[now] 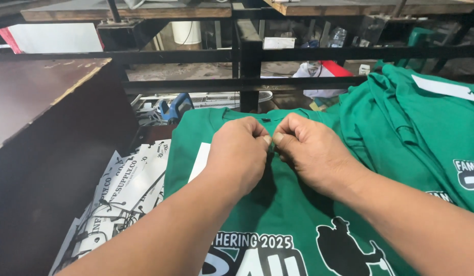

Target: Attaching brand tags to the collars of t-shirts and folding them into a neat stack.

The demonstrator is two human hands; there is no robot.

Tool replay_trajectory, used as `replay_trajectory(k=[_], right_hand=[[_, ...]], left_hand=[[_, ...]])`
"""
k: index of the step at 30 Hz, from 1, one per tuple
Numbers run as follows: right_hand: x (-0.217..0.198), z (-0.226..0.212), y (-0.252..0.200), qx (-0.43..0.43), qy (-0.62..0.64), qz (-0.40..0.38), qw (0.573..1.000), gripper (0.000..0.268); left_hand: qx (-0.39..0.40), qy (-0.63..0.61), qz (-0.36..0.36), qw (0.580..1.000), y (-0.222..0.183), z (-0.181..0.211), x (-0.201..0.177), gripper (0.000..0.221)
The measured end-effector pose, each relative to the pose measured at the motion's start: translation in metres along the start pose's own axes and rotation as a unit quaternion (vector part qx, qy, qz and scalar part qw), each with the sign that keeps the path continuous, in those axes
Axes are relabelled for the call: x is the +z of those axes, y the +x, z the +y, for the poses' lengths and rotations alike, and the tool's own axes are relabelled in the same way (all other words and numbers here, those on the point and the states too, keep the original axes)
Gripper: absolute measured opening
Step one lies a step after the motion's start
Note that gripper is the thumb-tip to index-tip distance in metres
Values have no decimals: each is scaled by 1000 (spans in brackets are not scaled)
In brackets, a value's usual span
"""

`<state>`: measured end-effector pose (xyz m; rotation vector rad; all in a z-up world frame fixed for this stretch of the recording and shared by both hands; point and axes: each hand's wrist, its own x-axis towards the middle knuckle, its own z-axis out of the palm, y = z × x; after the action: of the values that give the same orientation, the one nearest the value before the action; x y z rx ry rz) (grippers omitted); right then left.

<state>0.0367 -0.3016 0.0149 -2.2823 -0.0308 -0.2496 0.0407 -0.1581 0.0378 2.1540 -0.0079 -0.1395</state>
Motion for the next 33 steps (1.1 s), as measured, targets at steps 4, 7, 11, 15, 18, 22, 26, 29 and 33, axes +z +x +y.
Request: replay_trajectory(k=[4, 7, 11, 15, 18, 22, 26, 29, 33], right_hand=[[-5, 2, 3, 42, 28, -19, 999, 14], [-5, -1, 4, 21, 27, -14, 999, 13], [-13, 9, 18, 18, 84, 68, 994, 17], [-20, 28, 49, -4, -47, 131, 990, 15], [-13, 12, 53, -23, -106, 110, 988, 21], [-4, 9, 66, -39, -150, 74, 985, 22], [7, 16, 76, 12, -151, 56, 987, 18], [12, 11, 74, 36, -170, 60, 983, 15], [14, -4, 65, 58, -199, 62, 976, 18]], left_hand=[[42, 61, -11, 997, -2, -6, -4, 16], [87, 152, 39, 984, 2, -10, -1, 16], [154, 151, 157, 964, 18, -12, 0, 13], [136, 103, 174, 970, 53, -9, -1, 12], [96, 46, 137, 985, 64, -1, -1, 12], [92, 61, 116, 987, 72, -5, 4, 15], [125, 360, 75, 922, 119, -20, 21, 11], [172, 528, 50, 830, 117, -17, 16, 12], [19, 147, 52, 988, 63, 4, -9, 26]])
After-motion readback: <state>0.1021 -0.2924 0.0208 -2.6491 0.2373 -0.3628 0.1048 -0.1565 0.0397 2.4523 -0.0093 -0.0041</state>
